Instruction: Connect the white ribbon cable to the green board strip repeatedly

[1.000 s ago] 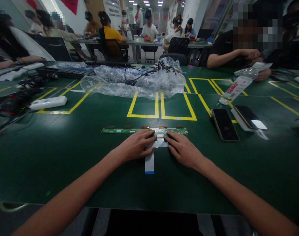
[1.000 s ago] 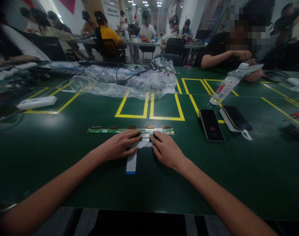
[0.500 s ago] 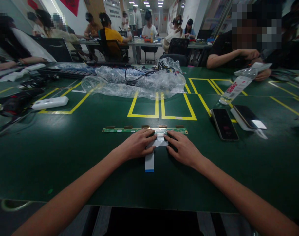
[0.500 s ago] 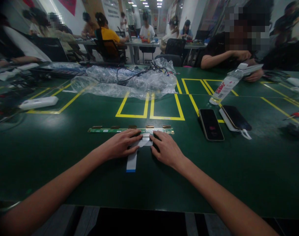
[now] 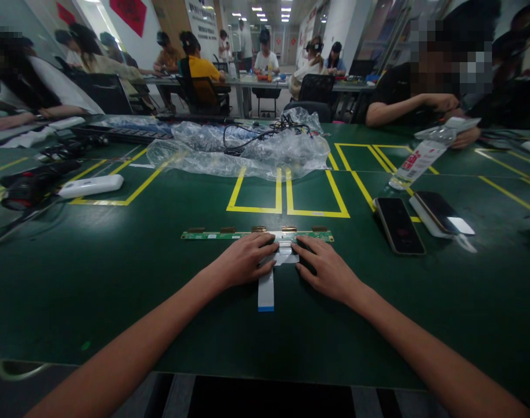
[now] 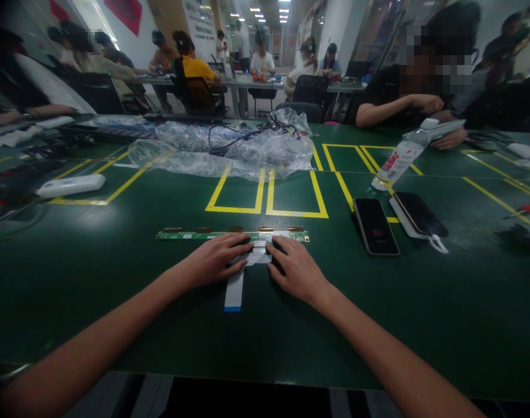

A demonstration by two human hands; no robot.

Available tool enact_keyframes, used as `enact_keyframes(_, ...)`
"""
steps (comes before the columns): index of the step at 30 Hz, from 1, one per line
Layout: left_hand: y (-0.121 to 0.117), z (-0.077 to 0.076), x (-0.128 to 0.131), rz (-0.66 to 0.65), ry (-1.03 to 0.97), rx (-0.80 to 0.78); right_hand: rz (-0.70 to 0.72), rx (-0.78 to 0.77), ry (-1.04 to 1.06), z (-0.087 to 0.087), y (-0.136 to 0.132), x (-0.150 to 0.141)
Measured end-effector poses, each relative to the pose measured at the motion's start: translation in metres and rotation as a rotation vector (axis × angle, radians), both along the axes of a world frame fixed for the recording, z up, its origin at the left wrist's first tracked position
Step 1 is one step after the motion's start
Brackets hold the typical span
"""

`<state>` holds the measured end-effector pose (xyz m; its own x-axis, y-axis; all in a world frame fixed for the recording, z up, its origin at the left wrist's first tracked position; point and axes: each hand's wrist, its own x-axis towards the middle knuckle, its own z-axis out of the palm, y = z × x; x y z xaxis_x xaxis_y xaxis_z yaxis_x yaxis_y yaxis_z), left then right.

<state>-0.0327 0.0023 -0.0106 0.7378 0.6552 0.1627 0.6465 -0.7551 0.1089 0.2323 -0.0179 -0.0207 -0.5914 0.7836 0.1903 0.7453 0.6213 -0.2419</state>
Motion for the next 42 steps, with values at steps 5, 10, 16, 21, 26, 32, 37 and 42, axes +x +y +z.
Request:
enact_keyframes(5, 0.002, -0.001, 0.002, 0.007, -0.047, -0.011, 0.024, -0.003, 0.034, -0.001, 0.003, 0.003)
enact_keyframes(10, 0.004, -0.002, 0.003, 0.019, -0.036, -0.018, 0.037, -0.018, 0.043, -0.002, 0.004, 0.004)
enact_keyframes(16, 0.001, 0.002, 0.004, -0.004, 0.054, -0.025, 0.056, -0.023, 0.027, -0.001, 0.003, 0.005)
enact_keyframes(21, -0.004, 0.004, 0.004, 0.0, 0.092, -0.037, 0.065, -0.024, 0.05, 0.003, 0.002, 0.006)
enact_keyframes(26, -0.01, 0.009, 0.005, 0.069, 0.125, -0.019, 0.051, -0.012, 0.078, 0.003, 0.003, 0.008)
enact_keyframes(32, -0.008, 0.007, -0.003, 0.213, 0.185, 0.016, 0.051, -0.02, 0.077, 0.001, 0.004, 0.01)
enact_keyframes(37, -0.005, 0.011, -0.02, 0.382, 0.277, -0.04, 0.068, -0.04, 0.141, 0.005, 0.003, 0.013)
enact_keyframes(42, -0.01, 0.012, -0.056, 0.515, 0.317, -0.048, 0.051, -0.056, 0.142, 0.004, 0.003, 0.017)
